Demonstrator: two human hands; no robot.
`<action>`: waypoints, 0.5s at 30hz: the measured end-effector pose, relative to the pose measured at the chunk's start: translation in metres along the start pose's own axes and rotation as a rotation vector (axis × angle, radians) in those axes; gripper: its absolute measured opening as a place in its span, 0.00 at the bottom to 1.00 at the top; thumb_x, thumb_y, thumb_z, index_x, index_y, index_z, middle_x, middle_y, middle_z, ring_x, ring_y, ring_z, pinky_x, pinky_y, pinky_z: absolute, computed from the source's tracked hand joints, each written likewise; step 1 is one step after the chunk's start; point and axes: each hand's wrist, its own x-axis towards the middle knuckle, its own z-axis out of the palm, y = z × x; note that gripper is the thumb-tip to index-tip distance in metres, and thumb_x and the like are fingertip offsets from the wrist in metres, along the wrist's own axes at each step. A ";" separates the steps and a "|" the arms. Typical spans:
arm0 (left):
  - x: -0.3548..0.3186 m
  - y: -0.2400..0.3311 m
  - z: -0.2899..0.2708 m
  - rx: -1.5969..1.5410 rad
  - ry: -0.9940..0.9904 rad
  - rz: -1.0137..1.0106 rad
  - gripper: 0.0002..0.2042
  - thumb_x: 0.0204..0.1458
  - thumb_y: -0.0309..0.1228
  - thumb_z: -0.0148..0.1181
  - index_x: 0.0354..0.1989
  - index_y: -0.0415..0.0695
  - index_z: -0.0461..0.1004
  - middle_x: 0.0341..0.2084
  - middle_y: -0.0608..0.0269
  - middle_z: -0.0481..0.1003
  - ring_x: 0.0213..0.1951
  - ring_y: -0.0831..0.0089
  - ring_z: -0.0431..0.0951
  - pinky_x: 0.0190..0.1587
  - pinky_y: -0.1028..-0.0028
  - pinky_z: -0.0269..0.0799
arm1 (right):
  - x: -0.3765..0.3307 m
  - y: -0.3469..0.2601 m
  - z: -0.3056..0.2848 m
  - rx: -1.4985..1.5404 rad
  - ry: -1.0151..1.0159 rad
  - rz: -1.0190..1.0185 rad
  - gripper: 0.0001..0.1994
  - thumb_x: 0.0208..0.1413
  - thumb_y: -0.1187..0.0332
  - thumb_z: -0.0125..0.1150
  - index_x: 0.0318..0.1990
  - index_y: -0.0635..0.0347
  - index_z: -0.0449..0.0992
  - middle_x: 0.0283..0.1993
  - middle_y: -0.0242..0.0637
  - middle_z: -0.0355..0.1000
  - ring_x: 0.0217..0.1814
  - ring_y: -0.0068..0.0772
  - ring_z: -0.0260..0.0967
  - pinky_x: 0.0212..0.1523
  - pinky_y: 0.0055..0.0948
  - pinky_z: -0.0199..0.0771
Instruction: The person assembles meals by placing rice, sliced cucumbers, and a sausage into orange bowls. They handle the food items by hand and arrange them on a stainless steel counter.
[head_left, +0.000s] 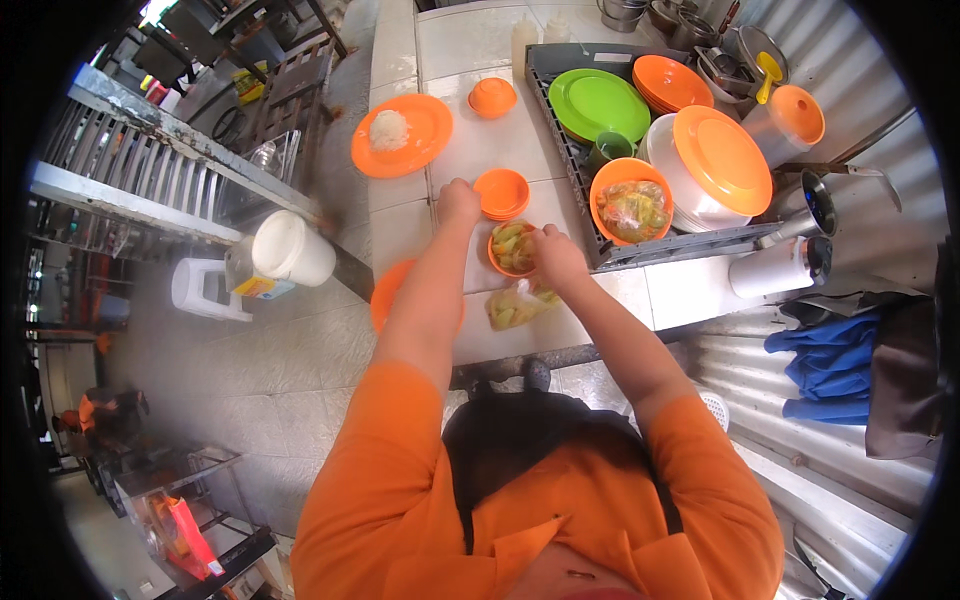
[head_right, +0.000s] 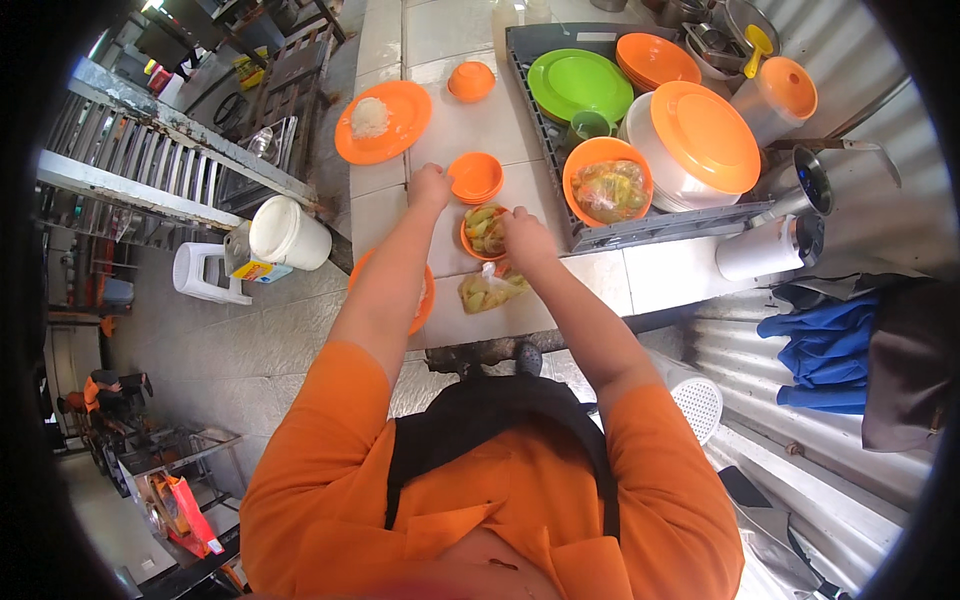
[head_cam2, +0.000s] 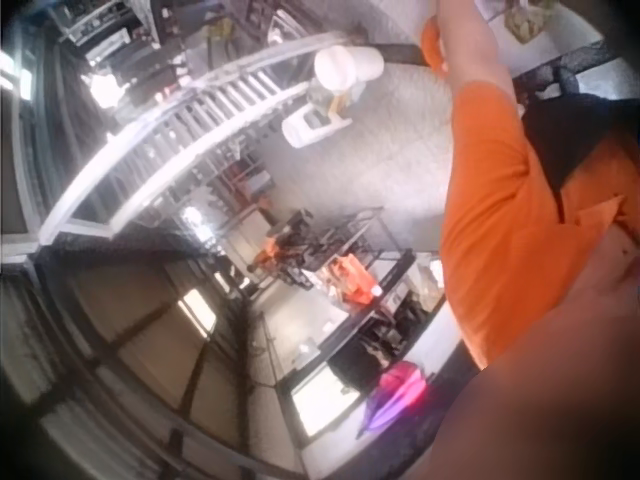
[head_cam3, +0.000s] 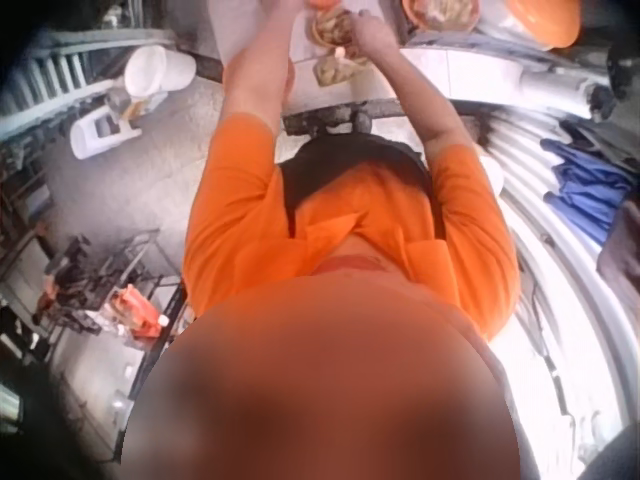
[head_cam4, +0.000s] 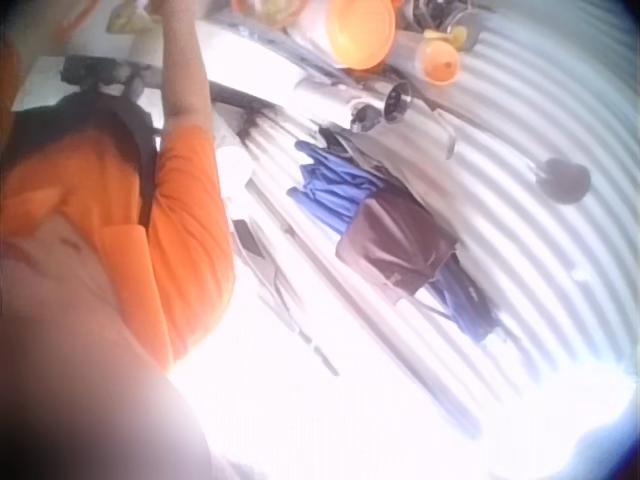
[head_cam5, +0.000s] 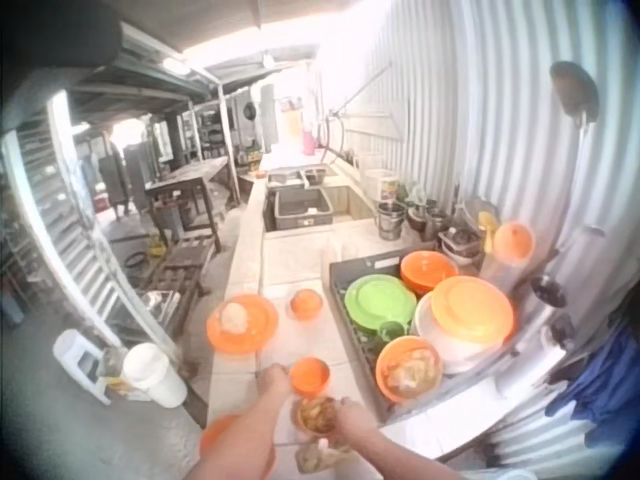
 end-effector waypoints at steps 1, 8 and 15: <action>0.001 0.006 0.001 0.014 -0.016 -0.018 0.17 0.50 0.36 0.62 0.48 0.44 0.76 0.46 0.51 0.78 0.49 0.55 0.77 0.51 0.60 0.72 | 0.000 0.000 -0.002 0.001 0.012 -0.031 0.15 0.52 0.75 0.54 0.49 0.61 0.69 0.49 0.46 0.68 0.50 0.49 0.71 0.49 0.43 0.74; 0.021 0.012 0.008 0.096 -0.127 -0.052 0.14 0.51 0.32 0.59 0.45 0.42 0.75 0.44 0.49 0.77 0.48 0.54 0.77 0.49 0.61 0.74 | -0.001 0.004 -0.003 0.336 0.224 -0.066 0.16 0.51 0.77 0.53 0.48 0.55 0.74 0.43 0.45 0.72 0.44 0.51 0.72 0.46 0.42 0.74; 0.014 0.020 0.001 0.107 -0.152 -0.026 0.15 0.51 0.31 0.59 0.46 0.40 0.72 0.43 0.49 0.78 0.46 0.55 0.78 0.47 0.62 0.75 | 0.015 0.017 -0.002 1.064 0.035 0.339 0.12 0.56 0.75 0.47 0.44 0.61 0.75 0.40 0.38 0.73 0.43 0.34 0.73 0.46 0.33 0.75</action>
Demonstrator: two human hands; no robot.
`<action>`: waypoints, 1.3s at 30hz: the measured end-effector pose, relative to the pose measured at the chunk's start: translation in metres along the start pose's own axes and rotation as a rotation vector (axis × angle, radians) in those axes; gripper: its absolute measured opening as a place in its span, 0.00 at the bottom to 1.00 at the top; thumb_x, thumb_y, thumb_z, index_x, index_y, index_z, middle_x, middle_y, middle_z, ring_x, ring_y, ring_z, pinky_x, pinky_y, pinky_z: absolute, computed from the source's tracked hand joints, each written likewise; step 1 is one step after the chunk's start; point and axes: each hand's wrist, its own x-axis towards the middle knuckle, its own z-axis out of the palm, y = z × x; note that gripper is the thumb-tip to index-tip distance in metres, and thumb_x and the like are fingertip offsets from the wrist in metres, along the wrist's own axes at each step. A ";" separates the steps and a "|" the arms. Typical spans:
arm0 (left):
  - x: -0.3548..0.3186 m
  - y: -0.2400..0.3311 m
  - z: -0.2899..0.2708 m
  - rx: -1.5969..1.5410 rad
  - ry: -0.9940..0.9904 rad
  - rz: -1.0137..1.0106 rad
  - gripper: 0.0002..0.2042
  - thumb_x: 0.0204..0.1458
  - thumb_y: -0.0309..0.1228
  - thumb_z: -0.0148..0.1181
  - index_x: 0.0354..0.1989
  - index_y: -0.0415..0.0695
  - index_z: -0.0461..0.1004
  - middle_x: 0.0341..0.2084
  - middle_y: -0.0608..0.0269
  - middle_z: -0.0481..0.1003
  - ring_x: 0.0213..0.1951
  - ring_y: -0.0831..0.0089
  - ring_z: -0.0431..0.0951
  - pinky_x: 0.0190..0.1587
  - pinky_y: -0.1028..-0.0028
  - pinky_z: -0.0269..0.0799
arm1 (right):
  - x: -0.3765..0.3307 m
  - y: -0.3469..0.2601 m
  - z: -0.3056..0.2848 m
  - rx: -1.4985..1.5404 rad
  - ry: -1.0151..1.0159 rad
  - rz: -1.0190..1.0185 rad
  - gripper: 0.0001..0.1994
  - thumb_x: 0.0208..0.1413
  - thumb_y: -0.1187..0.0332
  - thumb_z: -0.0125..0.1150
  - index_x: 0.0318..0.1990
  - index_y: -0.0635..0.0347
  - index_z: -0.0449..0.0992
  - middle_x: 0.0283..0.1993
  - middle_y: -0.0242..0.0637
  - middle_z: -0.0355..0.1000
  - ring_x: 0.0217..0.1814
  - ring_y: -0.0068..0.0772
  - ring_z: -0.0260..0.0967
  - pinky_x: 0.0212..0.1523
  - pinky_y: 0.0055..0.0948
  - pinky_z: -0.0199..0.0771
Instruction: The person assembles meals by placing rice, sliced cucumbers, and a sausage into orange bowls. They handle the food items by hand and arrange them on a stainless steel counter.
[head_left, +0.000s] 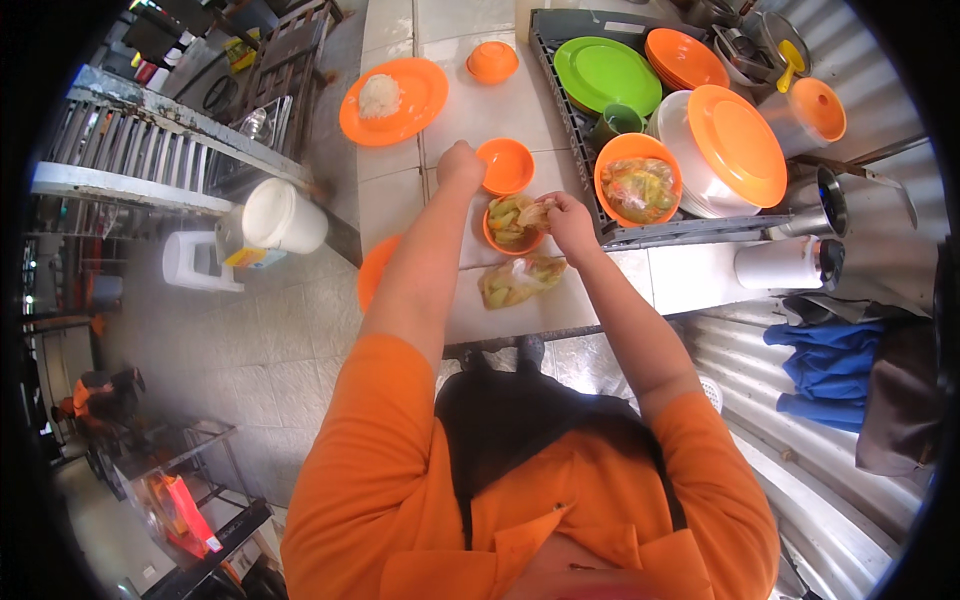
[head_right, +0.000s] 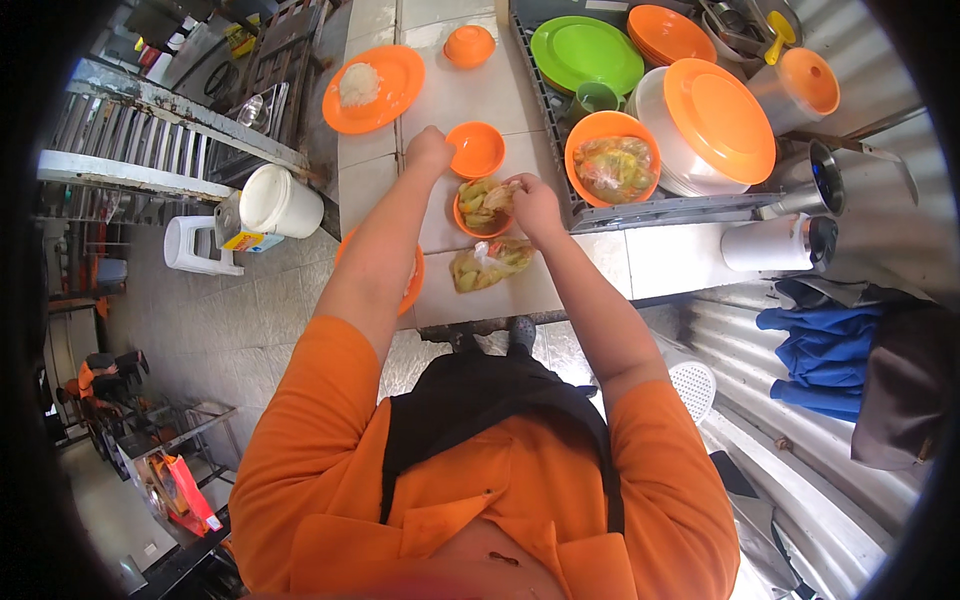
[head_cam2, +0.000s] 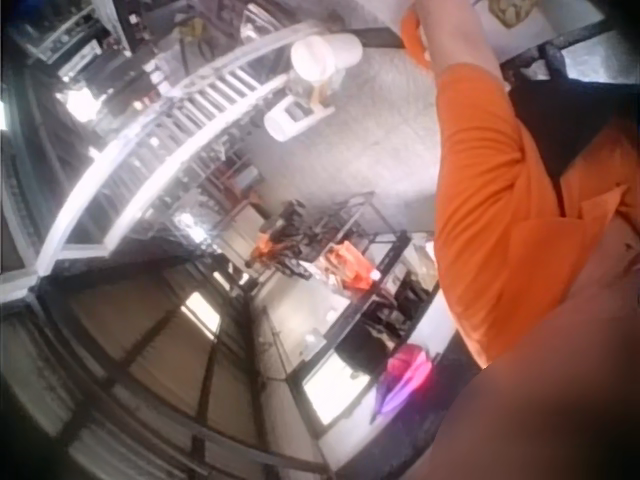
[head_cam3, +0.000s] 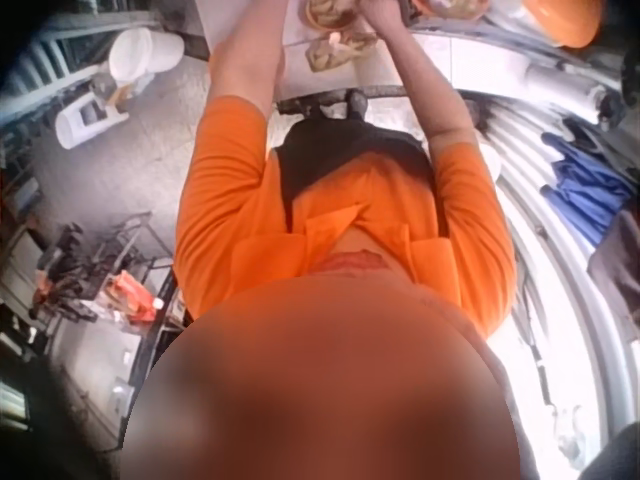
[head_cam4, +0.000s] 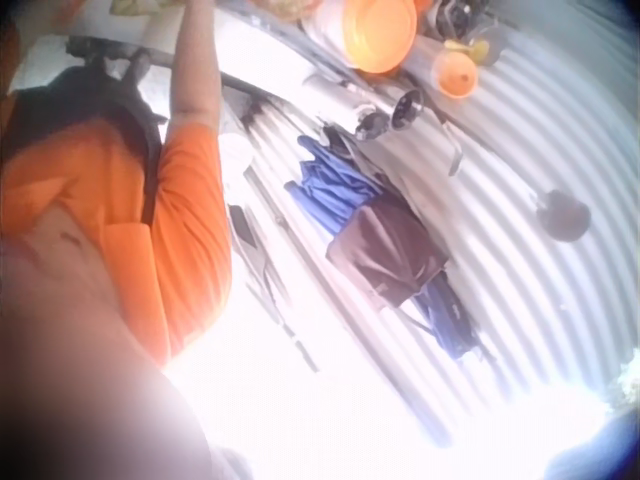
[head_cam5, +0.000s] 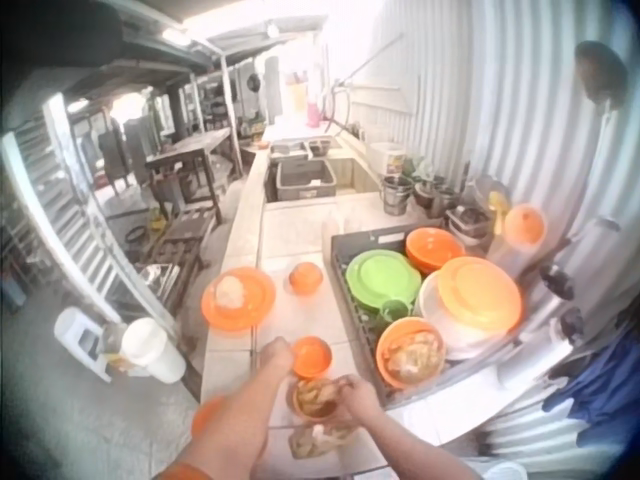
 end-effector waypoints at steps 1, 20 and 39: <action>-0.001 -0.001 0.000 -0.009 -0.006 -0.005 0.15 0.51 0.31 0.59 0.46 0.39 0.72 0.43 0.49 0.78 0.46 0.55 0.78 0.46 0.62 0.75 | 0.001 0.003 0.000 0.169 -0.007 0.068 0.11 0.57 0.74 0.46 0.44 0.61 0.75 0.41 0.37 0.73 0.44 0.32 0.73 0.46 0.32 0.76; 0.015 -0.084 -0.020 -0.553 0.082 -0.160 0.22 0.50 0.31 0.58 0.54 0.38 0.66 0.44 0.45 0.77 0.48 0.54 0.78 0.49 0.61 0.73 | -0.013 -0.003 0.005 -0.478 0.039 -0.482 0.12 0.51 0.78 0.53 0.43 0.59 0.76 0.43 0.43 0.73 0.42 0.42 0.74 0.44 0.36 0.74; -0.043 -0.088 -0.024 0.073 0.437 0.199 0.21 0.53 0.38 0.61 0.54 0.44 0.71 0.36 0.55 0.78 0.44 0.57 0.79 0.46 0.62 0.74 | 0.017 0.052 -0.010 0.544 0.140 0.228 0.27 0.55 0.80 0.47 0.65 0.65 0.55 0.62 0.48 0.61 0.60 0.44 0.65 0.57 0.36 0.71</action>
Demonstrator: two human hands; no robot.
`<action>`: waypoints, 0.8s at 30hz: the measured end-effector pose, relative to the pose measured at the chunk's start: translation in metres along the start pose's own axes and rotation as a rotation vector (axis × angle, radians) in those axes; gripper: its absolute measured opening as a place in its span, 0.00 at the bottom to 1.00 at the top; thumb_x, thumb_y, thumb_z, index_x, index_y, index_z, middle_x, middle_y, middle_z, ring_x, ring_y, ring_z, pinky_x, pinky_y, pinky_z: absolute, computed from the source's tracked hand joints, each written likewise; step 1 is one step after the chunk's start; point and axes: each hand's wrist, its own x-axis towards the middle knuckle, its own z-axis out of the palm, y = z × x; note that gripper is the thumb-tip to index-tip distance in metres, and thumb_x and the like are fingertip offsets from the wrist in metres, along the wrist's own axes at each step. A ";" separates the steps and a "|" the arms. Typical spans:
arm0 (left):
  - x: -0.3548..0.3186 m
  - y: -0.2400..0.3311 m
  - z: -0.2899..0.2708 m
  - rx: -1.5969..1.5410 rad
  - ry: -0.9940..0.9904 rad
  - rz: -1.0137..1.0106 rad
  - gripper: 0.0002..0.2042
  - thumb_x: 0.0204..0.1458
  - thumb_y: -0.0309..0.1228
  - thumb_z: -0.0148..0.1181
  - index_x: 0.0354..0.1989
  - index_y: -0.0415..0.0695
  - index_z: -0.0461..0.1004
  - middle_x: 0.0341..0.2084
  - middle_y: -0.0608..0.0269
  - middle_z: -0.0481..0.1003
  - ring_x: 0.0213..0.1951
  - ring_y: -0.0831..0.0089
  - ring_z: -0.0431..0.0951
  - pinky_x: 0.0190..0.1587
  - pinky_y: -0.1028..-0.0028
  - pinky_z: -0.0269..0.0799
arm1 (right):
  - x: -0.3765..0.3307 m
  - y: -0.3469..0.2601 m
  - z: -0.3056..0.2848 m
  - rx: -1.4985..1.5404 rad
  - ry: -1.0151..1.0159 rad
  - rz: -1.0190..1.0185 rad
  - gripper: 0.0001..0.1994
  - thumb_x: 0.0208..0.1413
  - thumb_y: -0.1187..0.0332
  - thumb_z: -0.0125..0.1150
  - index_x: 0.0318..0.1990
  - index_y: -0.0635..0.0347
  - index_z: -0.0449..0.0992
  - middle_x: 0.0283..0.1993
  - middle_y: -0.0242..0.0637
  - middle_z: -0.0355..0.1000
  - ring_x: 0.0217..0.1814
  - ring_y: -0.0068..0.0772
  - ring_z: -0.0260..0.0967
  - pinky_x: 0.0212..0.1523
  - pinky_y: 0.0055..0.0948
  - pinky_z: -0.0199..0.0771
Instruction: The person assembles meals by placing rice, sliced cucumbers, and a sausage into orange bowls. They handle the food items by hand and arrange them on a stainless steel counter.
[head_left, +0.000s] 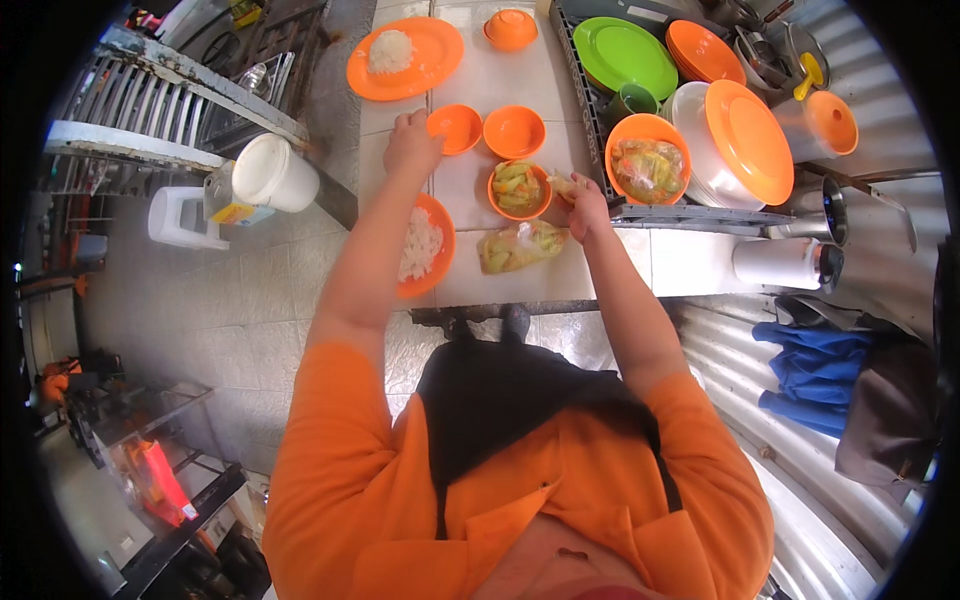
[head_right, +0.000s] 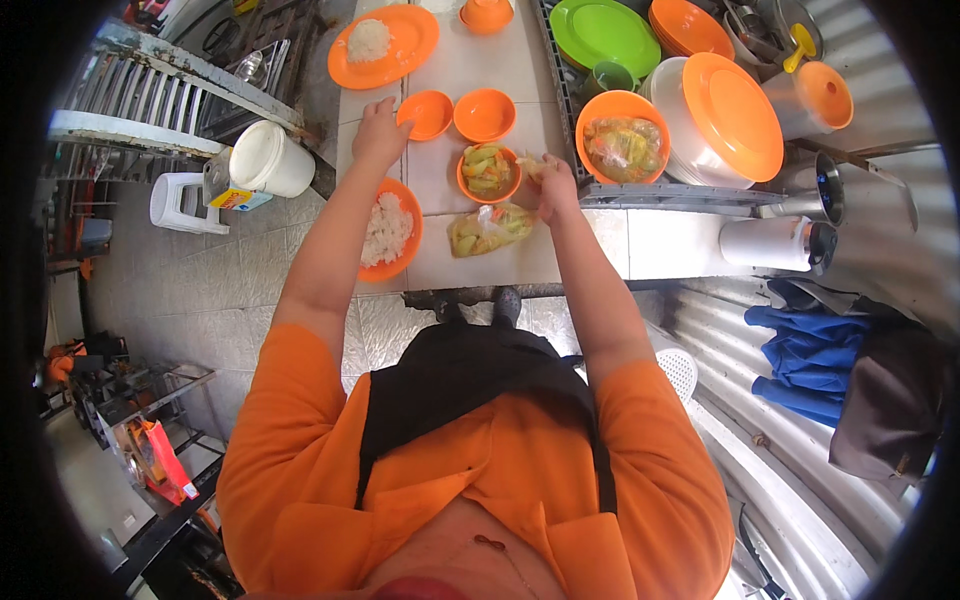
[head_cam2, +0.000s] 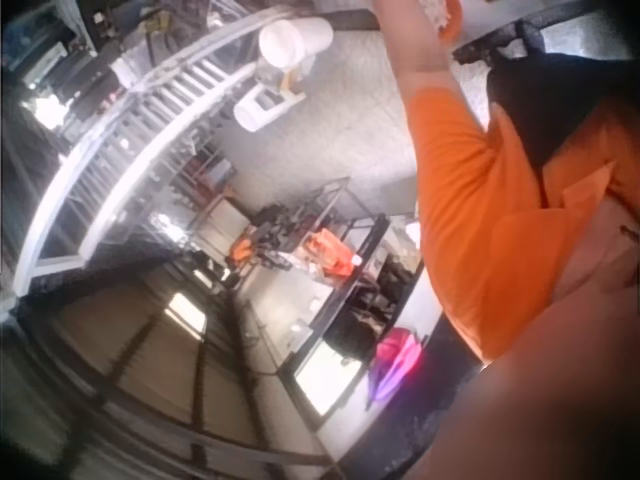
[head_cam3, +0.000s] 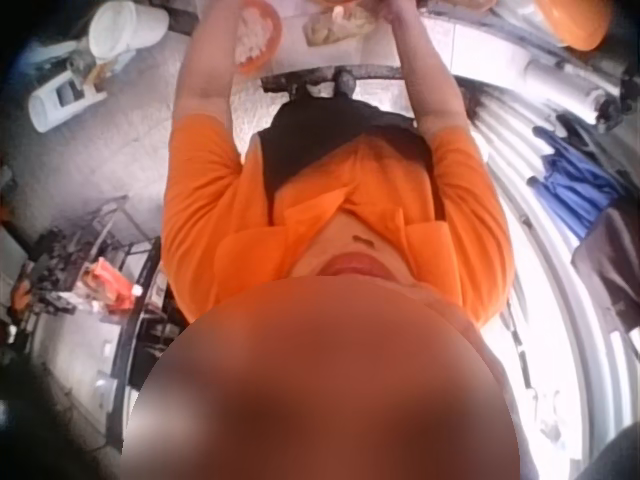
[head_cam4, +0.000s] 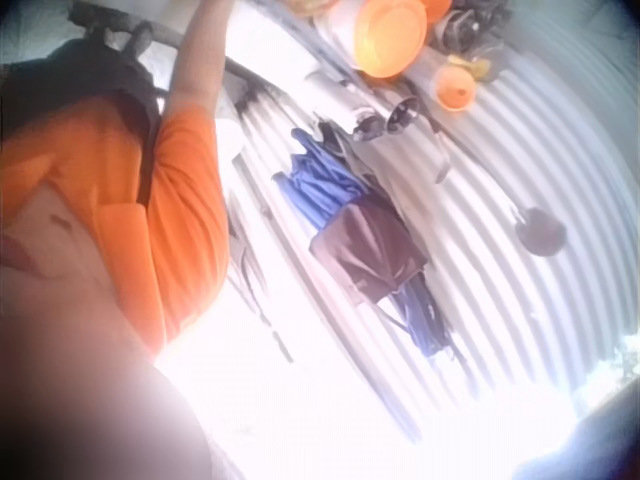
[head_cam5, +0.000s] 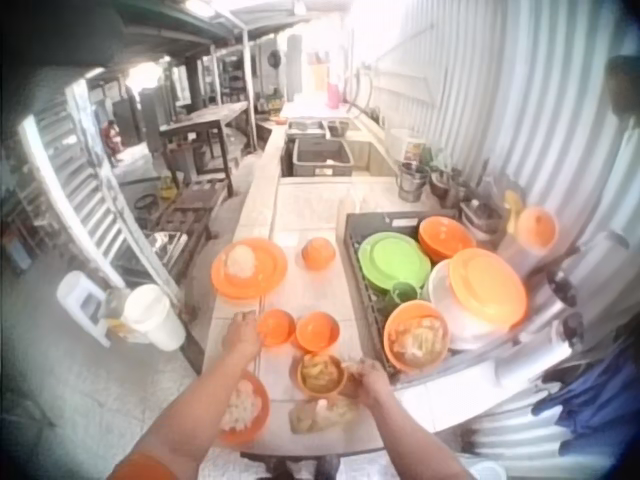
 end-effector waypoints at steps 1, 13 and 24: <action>-0.008 0.003 -0.005 -0.042 0.060 0.095 0.20 0.53 0.39 0.60 0.53 0.45 0.71 0.35 0.55 0.78 0.44 0.58 0.78 0.46 0.62 0.74 | -0.001 -0.002 0.000 -0.190 0.020 -0.032 0.29 0.54 0.79 0.48 0.66 0.66 0.54 0.63 0.49 0.60 0.62 0.45 0.63 0.59 0.37 0.69; -0.152 0.063 -0.017 -0.155 -0.473 0.411 0.11 0.52 0.36 0.59 0.40 0.44 0.77 0.39 0.59 0.77 0.44 0.58 0.77 0.41 0.60 0.73 | -0.120 0.007 0.003 -1.341 -0.248 -0.808 0.08 0.51 0.68 0.60 0.38 0.54 0.79 0.45 0.40 0.72 0.46 0.46 0.69 0.48 0.41 0.71; -0.082 0.065 -0.092 -1.092 -0.685 -0.004 0.13 0.55 0.29 0.60 0.48 0.40 0.73 0.33 0.69 0.76 0.36 0.80 0.74 0.40 0.75 0.70 | -0.131 -0.101 0.078 -1.002 -0.362 -0.717 0.09 0.56 0.61 0.61 0.36 0.56 0.81 0.25 0.43 0.74 0.27 0.42 0.73 0.31 0.36 0.70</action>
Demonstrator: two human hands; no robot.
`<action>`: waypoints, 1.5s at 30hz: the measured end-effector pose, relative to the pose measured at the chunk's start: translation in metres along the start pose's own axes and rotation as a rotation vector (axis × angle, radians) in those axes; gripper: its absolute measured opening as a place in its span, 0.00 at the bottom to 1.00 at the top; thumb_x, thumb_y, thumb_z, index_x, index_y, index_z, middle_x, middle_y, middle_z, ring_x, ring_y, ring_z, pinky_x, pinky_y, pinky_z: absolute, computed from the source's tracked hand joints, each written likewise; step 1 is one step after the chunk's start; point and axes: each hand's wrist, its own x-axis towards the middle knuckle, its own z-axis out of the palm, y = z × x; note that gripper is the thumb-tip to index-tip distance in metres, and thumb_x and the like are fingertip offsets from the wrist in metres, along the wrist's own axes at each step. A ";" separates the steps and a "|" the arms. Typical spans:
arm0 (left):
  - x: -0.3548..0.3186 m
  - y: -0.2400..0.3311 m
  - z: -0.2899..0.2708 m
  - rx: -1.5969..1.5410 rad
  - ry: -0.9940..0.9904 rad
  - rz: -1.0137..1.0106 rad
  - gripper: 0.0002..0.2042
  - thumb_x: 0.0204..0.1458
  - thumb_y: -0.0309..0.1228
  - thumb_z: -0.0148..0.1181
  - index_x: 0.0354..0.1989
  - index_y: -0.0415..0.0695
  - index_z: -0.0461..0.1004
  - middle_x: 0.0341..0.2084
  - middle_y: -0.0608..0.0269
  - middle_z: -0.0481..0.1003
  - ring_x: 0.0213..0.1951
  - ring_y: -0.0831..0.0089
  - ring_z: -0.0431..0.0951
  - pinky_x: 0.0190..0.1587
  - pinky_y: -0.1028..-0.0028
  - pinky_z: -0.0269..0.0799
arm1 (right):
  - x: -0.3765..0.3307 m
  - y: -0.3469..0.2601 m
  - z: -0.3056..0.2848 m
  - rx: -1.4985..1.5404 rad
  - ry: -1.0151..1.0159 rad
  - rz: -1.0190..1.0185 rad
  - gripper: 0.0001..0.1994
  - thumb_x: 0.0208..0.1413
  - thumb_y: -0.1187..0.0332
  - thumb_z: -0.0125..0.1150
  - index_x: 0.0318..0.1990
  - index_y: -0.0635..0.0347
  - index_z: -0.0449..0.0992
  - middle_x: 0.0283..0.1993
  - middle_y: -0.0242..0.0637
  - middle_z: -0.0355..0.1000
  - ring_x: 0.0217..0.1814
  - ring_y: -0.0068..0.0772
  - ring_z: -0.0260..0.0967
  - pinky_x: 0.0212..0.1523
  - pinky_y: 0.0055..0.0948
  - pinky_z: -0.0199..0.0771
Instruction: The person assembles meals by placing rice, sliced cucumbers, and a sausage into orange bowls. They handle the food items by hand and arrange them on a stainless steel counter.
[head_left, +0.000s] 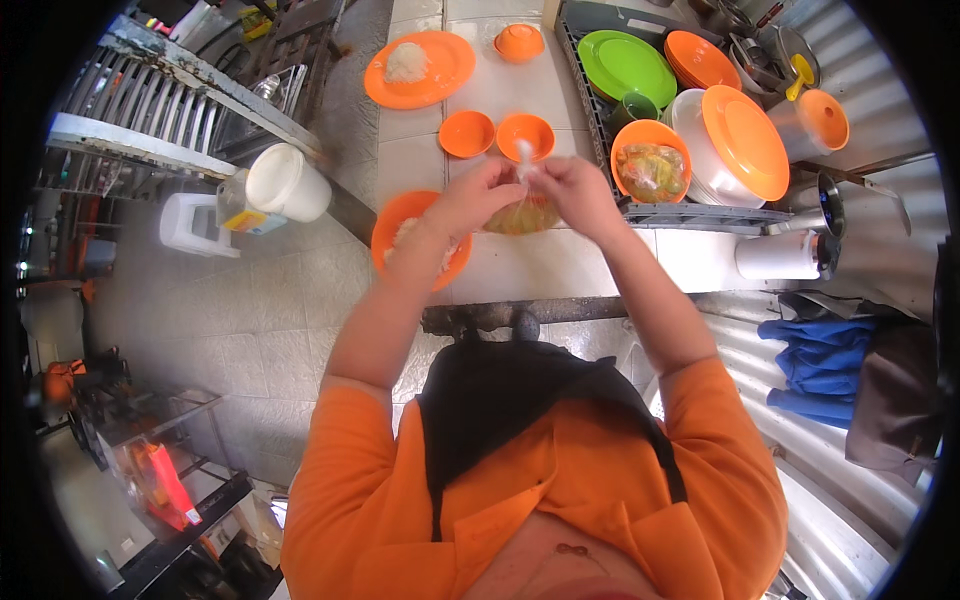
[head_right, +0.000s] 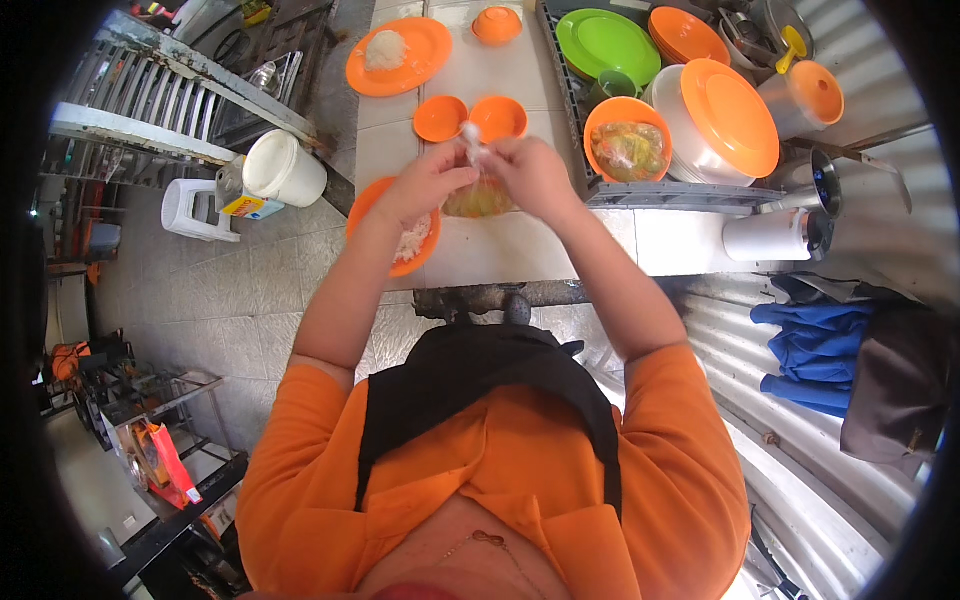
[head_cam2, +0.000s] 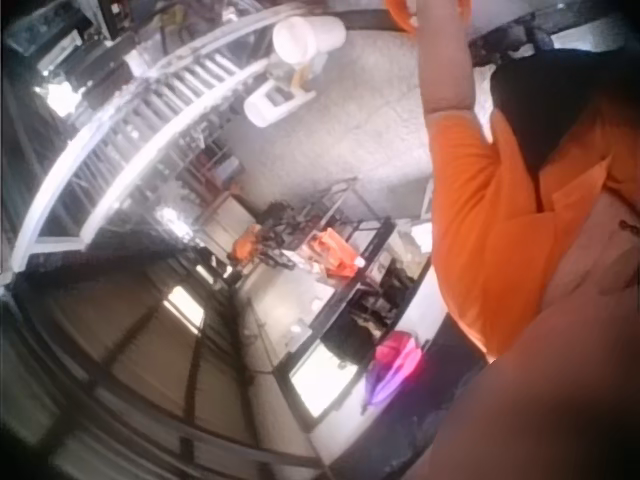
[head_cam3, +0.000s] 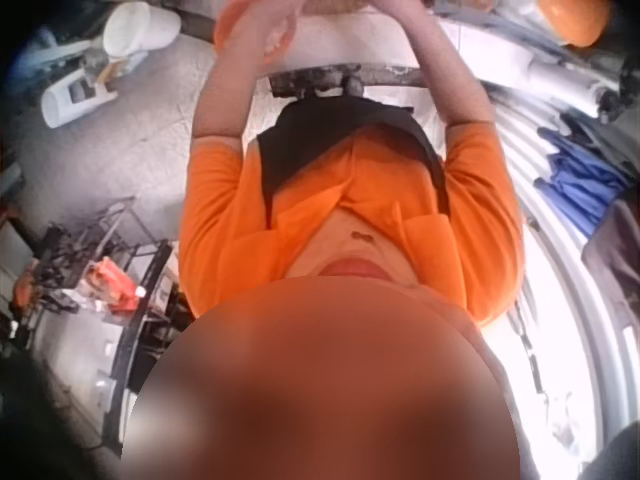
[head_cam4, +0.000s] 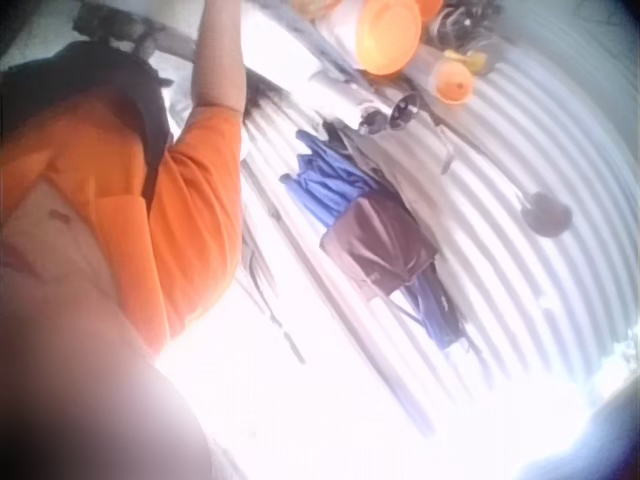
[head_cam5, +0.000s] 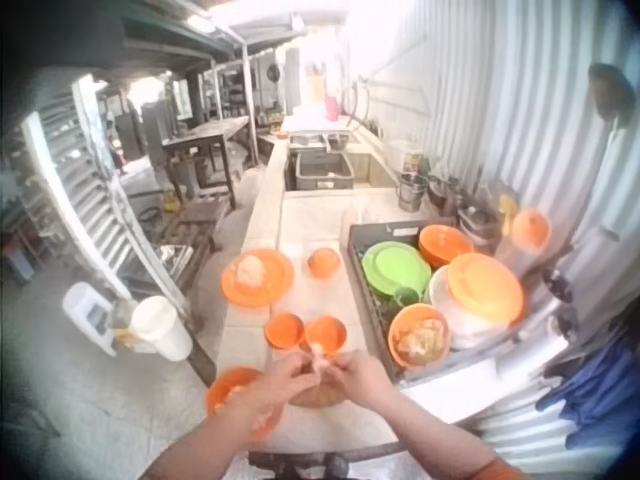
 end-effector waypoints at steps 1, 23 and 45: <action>0.004 0.009 -0.008 0.003 -0.015 0.079 0.14 0.54 0.29 0.61 0.49 0.40 0.72 0.33 0.70 0.76 0.35 0.80 0.74 0.40 0.76 0.70 | 0.015 -0.011 -0.002 0.026 -0.007 0.029 0.10 0.56 0.61 0.61 0.36 0.56 0.82 0.25 0.43 0.75 0.27 0.41 0.73 0.31 0.35 0.71; 0.070 0.001 -0.095 0.716 0.642 -0.072 0.12 0.51 0.38 0.57 0.40 0.51 0.80 0.36 0.56 0.80 0.41 0.57 0.79 0.44 0.62 0.73 | 0.153 0.000 0.085 0.653 -0.218 0.243 0.10 0.61 0.67 0.59 0.41 0.64 0.79 0.37 0.29 0.74 0.37 0.19 0.68 0.39 0.24 0.67; 0.126 -0.044 -0.119 0.669 0.740 0.021 0.10 0.46 0.28 0.61 0.38 0.44 0.80 0.45 0.60 0.76 0.48 0.65 0.76 0.50 0.68 0.71 | 0.172 0.028 0.083 0.173 -0.067 0.230 0.11 0.55 0.63 0.62 0.37 0.63 0.82 0.31 0.34 0.77 0.33 0.25 0.70 0.38 0.27 0.70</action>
